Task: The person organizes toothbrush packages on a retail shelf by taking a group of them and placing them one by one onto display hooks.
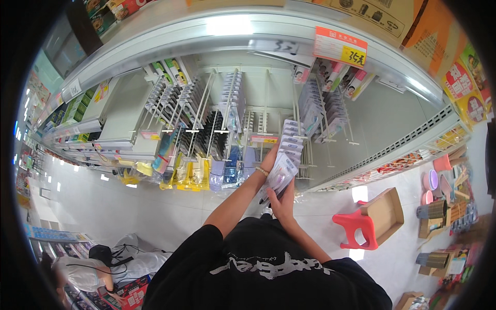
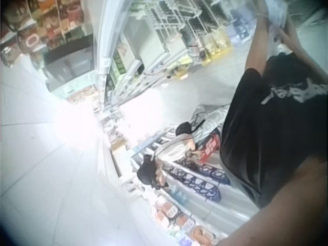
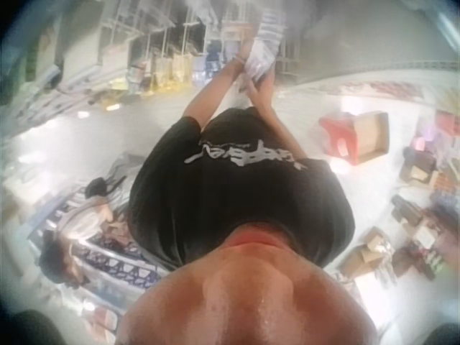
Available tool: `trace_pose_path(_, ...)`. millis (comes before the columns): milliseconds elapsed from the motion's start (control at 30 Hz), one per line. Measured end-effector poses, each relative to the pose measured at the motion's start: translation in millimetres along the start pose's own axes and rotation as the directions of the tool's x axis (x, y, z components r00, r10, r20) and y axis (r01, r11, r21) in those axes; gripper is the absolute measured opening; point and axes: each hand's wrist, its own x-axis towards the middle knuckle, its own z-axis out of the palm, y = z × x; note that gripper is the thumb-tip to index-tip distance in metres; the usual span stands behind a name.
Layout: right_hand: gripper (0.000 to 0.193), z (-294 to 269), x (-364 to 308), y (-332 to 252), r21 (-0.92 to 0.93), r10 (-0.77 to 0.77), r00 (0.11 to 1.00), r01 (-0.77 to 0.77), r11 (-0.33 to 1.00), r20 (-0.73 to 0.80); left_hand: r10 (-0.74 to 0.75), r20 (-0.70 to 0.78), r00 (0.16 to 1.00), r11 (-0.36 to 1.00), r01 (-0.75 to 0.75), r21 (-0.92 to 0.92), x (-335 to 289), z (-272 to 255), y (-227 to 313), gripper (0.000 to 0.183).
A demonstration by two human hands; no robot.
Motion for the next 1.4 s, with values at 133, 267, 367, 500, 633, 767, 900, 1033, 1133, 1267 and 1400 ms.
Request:
trace_pose_path(133,0.072,17.7,-18.0,-20.7,0.104,0.036,0.998,-0.030,0.994,-0.060,0.067,-0.031,0.997,0.988,-0.062,0.140,0.0,-6.3,-4.5,0.050)
trace_pose_path(267,0.062,20.5,-34.3,-41.1,0.114,0.073,0.991,-0.061,0.992,-0.109,0.051,-0.146,0.988,0.937,0.004,0.350,-21.2,13.9,-4.6,0.054)
trace_pose_path(367,0.060,30.2,-49.0,-42.5,0.067,0.052,0.993,-0.045,0.997,-0.107,0.083,-0.106,0.991,0.906,-0.031,0.423,-14.0,-22.2,-15.3,0.055)
trace_pose_path(500,0.061,37.0,-73.0,-51.9,0.135,0.105,0.989,-0.090,0.987,-0.107,0.266,0.020,0.964,0.791,-0.230,0.567,-29.1,-40.3,-32.1,0.055)
trace_pose_path(633,0.045,51.4,-94.9,-64.1,0.175,0.175,0.979,-0.155,0.972,-0.107,0.137,-0.120,0.983,0.952,-0.097,0.292,-77.5,-62.7,-38.9,0.054)
trace_pose_path(767,0.046,51.4,-105.2,-67.9,0.204,0.397,0.918,-0.387,0.899,-0.005,0.094,-0.159,0.983,0.994,-0.083,0.072,-151.4,-50.2,-35.5,0.056)
trace_pose_path(900,0.047,71.4,-117.2,-62.2,0.105,0.412,0.899,-0.429,0.897,0.151,0.223,-0.209,0.952,0.975,-0.219,0.044,-213.4,-78.5,-50.4,0.066)
trace_pose_path(1033,0.051,92.6,-137.8,-51.7,0.069,0.371,0.910,-0.389,0.919,0.184,0.374,-0.329,0.867,0.902,-0.257,0.348,-255.1,-106.7,-69.9,0.074)
trace_pose_path(1133,0.054,98.5,-152.9,-40.9,0.072,0.367,0.907,-0.388,0.919,0.206,0.405,-0.320,0.856,0.880,-0.270,0.390,-286.4,-94.9,-71.5,0.072)
trace_pose_path(1267,0.054,104.3,-159.6,-54.5,0.079,0.418,0.852,-0.463,0.883,0.317,0.327,-0.282,0.902,0.937,-0.270,0.224,-309.4,-97.3,-79.9,0.066)
trace_pose_path(1400,0.052,113.4,-161.7,-63.4,0.121,0.511,0.799,-0.569,0.814,0.317,0.286,-0.133,0.949,0.958,-0.286,0.022,-282.3,-167.9,-117.5,0.056)
